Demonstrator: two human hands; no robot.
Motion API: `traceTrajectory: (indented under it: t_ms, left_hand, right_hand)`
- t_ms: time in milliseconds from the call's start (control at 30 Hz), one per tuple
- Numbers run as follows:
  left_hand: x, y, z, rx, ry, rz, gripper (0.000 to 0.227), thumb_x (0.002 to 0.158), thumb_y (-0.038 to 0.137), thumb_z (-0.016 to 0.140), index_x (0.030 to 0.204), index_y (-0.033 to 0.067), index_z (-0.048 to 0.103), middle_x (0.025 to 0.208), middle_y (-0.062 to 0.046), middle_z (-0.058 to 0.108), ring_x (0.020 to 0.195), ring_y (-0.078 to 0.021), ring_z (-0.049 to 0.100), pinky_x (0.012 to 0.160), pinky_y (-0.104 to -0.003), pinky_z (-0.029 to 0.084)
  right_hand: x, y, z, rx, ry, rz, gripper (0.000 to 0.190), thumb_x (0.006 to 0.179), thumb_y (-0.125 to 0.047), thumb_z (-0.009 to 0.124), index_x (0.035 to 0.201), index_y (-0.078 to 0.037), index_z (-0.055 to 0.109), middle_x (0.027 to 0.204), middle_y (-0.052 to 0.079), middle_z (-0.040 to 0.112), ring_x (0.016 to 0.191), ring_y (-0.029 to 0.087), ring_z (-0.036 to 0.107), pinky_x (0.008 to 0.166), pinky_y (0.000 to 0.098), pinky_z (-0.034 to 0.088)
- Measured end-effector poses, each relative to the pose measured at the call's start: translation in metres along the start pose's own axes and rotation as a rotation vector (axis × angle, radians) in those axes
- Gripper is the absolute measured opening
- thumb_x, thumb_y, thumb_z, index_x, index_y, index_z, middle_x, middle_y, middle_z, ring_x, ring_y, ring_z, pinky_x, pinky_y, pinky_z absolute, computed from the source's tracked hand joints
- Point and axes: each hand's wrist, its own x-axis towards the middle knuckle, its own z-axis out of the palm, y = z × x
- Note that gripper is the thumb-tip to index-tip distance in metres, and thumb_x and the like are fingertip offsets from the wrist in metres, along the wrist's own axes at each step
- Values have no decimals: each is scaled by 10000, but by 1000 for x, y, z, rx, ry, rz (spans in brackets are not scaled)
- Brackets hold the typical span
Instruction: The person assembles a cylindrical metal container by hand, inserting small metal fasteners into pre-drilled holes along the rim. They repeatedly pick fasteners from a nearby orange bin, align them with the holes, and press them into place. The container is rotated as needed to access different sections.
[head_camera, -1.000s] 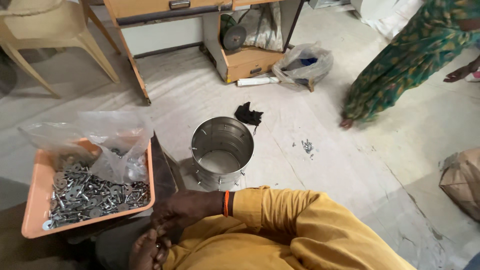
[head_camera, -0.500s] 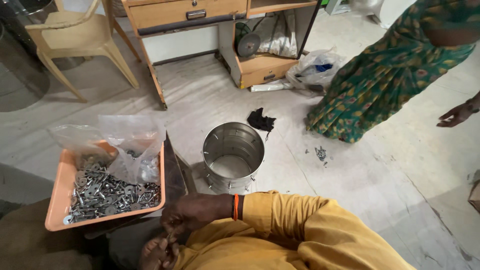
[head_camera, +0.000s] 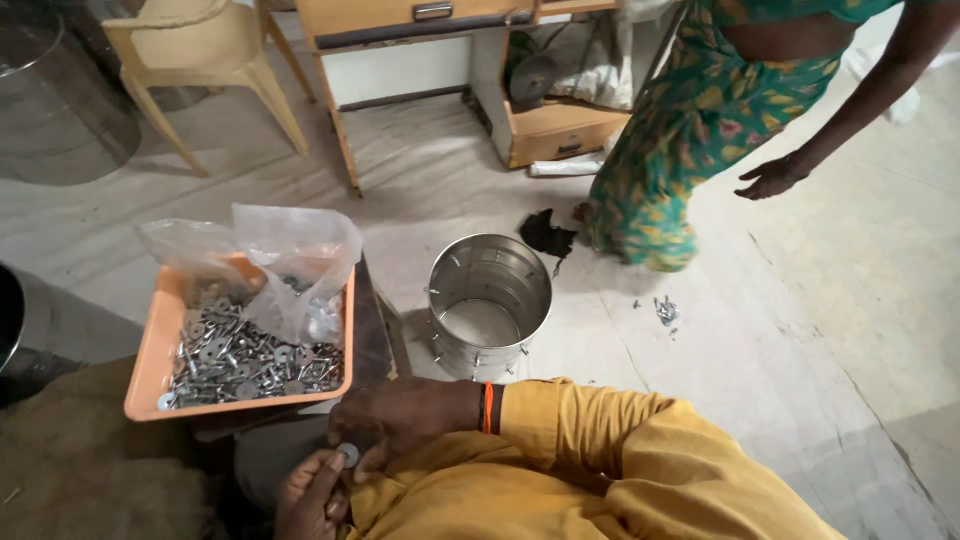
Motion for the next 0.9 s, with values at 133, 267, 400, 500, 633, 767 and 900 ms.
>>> traceTrajectory:
  t_ms: [133, 267, 400, 500, 633, 767, 900]
  left_hand:
    - [-13, 7, 9, 119, 182, 27, 173, 944, 146, 669, 827, 22, 643, 623, -59, 576, 423, -59, 349, 395, -247, 247]
    - [-41, 19, 8, 127, 309, -23, 213, 932, 172, 683, 790, 25, 626, 617, -63, 567, 431, -67, 318, 415, -271, 257]
    - [-81, 22, 10, 57, 424, -17, 327, 963, 259, 687, 774, -1, 630, 597, -71, 539, 431, -83, 339, 413, -291, 294]
    - [-104, 20, 9, -59, 463, -9, 359, 980, 314, 659, 787, 14, 614, 589, -65, 528, 426, -94, 357, 402, -293, 300]
    - [-133, 5, 3, -125, 472, 88, 337, 988, 284, 648, 810, -2, 660, 552, -63, 507, 393, -93, 334, 364, -280, 277]
    - [-154, -3, 5, -213, 545, 72, 220, 955, 224, 596, 878, 34, 675, 631, -68, 604, 411, -98, 384, 379, -287, 313]
    - [-168, -20, 16, -210, 653, 210, 117, 931, 125, 634, 909, 19, 679, 643, -67, 615, 429, -79, 411, 392, -271, 323]
  right_hand:
    - [11, -6, 4, -210, -12, -139, 489, 832, -319, 742, 1237, -99, 578, 1141, 137, 652, 1085, 363, 650, 830, 488, 530]
    - [24, -16, 13, -326, -111, -113, 355, 942, -305, 696, 1221, -108, 601, 1147, 101, 666, 1115, 312, 673, 852, 470, 546]
    - [31, -28, 14, -63, -37, -342, 335, 922, -276, 709, 1198, -110, 616, 1181, 92, 660, 1123, 317, 659, 879, 437, 541]
    - [44, -34, 15, 95, -134, -304, 298, 917, -287, 717, 1166, -136, 658, 1122, 62, 676, 1050, 287, 679, 848, 403, 548]
    - [61, -41, 26, 123, -226, -405, 263, 942, -297, 712, 1156, -150, 668, 1117, 44, 684, 1040, 269, 683, 843, 383, 554]
    - [77, -41, 41, 113, -263, -519, 251, 976, -345, 713, 1161, -184, 662, 1011, 23, 684, 1053, 251, 690, 858, 373, 559]
    - [83, -40, 64, 68, -385, -351, 310, 909, -392, 725, 1170, -228, 685, 933, 31, 694, 895, 252, 709, 723, 399, 532]
